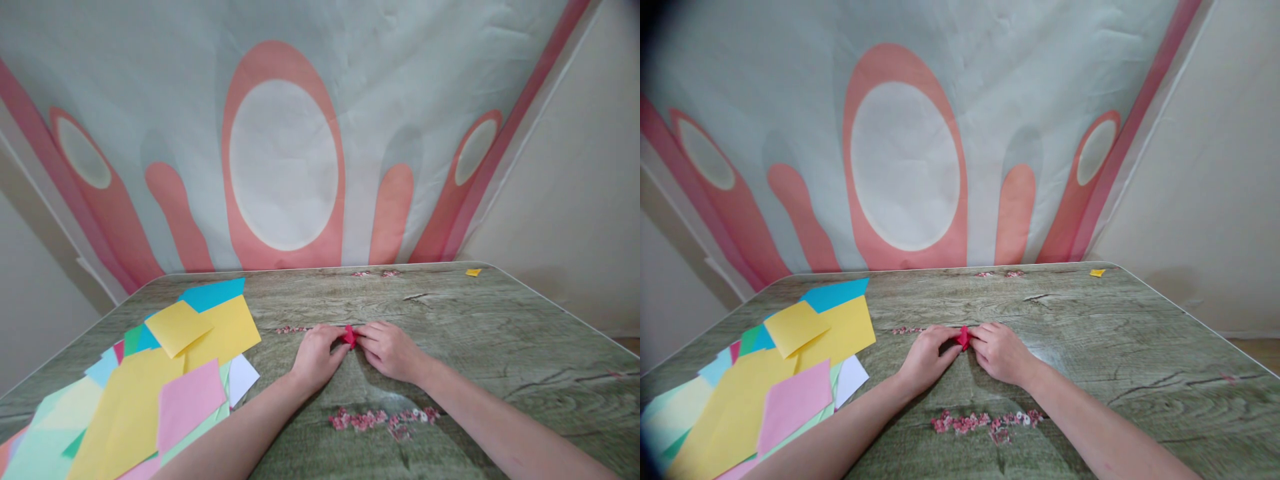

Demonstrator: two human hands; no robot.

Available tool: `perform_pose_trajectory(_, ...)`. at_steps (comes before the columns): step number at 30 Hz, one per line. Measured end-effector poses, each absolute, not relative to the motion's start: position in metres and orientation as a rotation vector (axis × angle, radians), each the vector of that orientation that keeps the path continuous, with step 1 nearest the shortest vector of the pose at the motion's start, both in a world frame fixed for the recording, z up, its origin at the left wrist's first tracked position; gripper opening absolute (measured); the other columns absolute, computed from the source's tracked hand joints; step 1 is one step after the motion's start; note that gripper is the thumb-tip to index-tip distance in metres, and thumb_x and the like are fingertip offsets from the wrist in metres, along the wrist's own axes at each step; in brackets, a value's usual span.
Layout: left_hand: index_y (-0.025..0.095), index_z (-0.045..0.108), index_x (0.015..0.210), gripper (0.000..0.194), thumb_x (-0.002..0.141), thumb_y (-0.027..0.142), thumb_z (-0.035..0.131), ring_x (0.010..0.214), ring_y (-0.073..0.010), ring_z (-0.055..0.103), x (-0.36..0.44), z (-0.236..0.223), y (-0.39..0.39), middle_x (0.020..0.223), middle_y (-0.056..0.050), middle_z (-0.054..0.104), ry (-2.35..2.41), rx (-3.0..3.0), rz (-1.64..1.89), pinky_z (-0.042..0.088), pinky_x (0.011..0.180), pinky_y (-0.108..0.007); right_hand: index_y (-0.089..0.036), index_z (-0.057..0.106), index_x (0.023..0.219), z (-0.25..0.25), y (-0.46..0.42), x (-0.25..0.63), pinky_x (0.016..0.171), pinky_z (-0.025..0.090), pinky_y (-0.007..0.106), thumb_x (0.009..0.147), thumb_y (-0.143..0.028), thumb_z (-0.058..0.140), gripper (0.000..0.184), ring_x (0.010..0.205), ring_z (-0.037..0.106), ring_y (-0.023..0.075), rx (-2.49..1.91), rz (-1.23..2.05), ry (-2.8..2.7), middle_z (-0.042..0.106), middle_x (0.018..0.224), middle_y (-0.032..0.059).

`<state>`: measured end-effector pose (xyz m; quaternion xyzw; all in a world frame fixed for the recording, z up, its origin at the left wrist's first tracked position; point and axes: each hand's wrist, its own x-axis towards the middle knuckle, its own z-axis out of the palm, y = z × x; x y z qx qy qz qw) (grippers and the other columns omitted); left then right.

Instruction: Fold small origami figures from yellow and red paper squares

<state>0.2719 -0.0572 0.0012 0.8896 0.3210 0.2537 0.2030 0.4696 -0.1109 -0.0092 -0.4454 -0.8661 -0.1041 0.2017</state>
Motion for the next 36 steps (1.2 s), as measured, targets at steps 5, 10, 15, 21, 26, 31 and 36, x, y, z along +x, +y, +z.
perform_pose_trajectory(5, 0.024, 0.065, 0.1, 0.021, 0.08, 0.03, 0.058, 0.091, -0.0207, 0.059, 0.273, 0.001, -0.057, 0.096, -0.003, 0.067, 0.927, 2.459, 0.733, 0.043, 0.085, -0.033, -0.016, 0.06, 0.109, -0.01, -0.111, 0.469, 0.084, 0.047, 0.036, 0.083, -0.014, 0.049, 0.029, 0.099, 0.055, 0.0205, -1.264, -0.291, -2.408, 0.062, 0.111, 0.0096)
perform_pose_trajectory(10, 0.022, 0.064, 0.097, 0.02, 0.079, 0.027, 0.06, 0.088, -0.0192, 0.058, 0.274, -0.002, -0.054, 0.094, -0.003, 0.065, 0.938, 2.411, 0.79, 0.044, 0.084, -0.033, -0.016, 0.057, 0.115, -0.011, -0.111, 0.466, 0.085, 0.048, 0.037, 0.083, -0.013, 0.047, 0.033, 0.102, 0.054, 0.0212, -1.259, -0.263, -2.412, 0.06, 0.113, 0.0107)
perform_pose_trajectory(15, 0.021, 0.063, 0.097, 0.021, 0.076, 0.019, 0.06, 0.085, -0.0181, 0.057, 0.274, -0.005, -0.052, 0.091, -0.004, 0.063, 0.927, 2.365, 0.812, 0.045, 0.081, -0.032, -0.016, 0.055, 0.117, -0.012, -0.11, 0.463, 0.084, 0.049, 0.036, 0.083, -0.012, 0.047, 0.035, 0.099, 0.055, 0.0207, -1.249, -0.271, -2.41, 0.06, 0.112, 0.0108)
perform_pose_trajectory(21, 0.021, 0.061, 0.098, 0.025, 0.074, 0.016, 0.062, 0.086, -0.0175, 0.055, 0.274, -0.007, -0.051, 0.091, -0.002, 0.061, 0.915, 2.36, 0.816, 0.044, 0.081, -0.031, -0.017, 0.054, 0.115, -0.01, -0.111, 0.46, 0.084, 0.047, 0.037, 0.086, -0.016, 0.047, 0.03, 0.101, 0.052, 0.0219, -1.309, -0.244, -2.389, 0.06, 0.109, 0.0107)
perform_pose_trajectory(26, 0.02, 0.06, 0.098, 0.027, 0.072, 0.013, 0.062, 0.087, -0.017, 0.054, 0.274, -0.006, -0.051, 0.092, -0.002, 0.059, 0.919, 2.358, 0.824, 0.044, 0.08, -0.03, -0.018, 0.055, 0.111, -0.009, -0.111, 0.457, 0.084, 0.045, 0.039, 0.088, -0.031, 0.05, 0.026, 0.098, 0.051, 0.0223, -1.362, -0.181, -2.384, 0.059, 0.107, 0.0093)
perform_pose_trajectory(31, 0.021, 0.059, 0.1, 0.029, 0.072, 0.013, 0.062, 0.087, -0.0166, 0.054, 0.274, -0.006, -0.051, 0.092, -0.002, 0.059, 0.922, 2.351, 0.832, 0.044, 0.081, -0.03, -0.017, 0.052, 0.115, -0.01, -0.11, 0.455, 0.083, 0.044, 0.04, 0.088, -0.034, 0.05, 0.032, 0.097, 0.05, 0.0233, -1.392, -0.172, -2.361, 0.059, 0.106, 0.0096)
perform_pose_trajectory(36, 0.021, 0.059, 0.1, 0.03, 0.072, 0.013, 0.062, 0.088, -0.0165, 0.054, 0.274, -0.009, -0.05, 0.093, -0.002, 0.059, 0.916, 2.356, 0.837, 0.044, 0.081, -0.03, -0.018, 0.051, 0.117, -0.008, -0.112, 0.454, 0.084, 0.043, 0.039, 0.087, -0.032, 0.052, 0.033, 0.097, 0.051, 0.0227, -1.39, -0.12, -2.338, 0.059, 0.106, 0.0094)
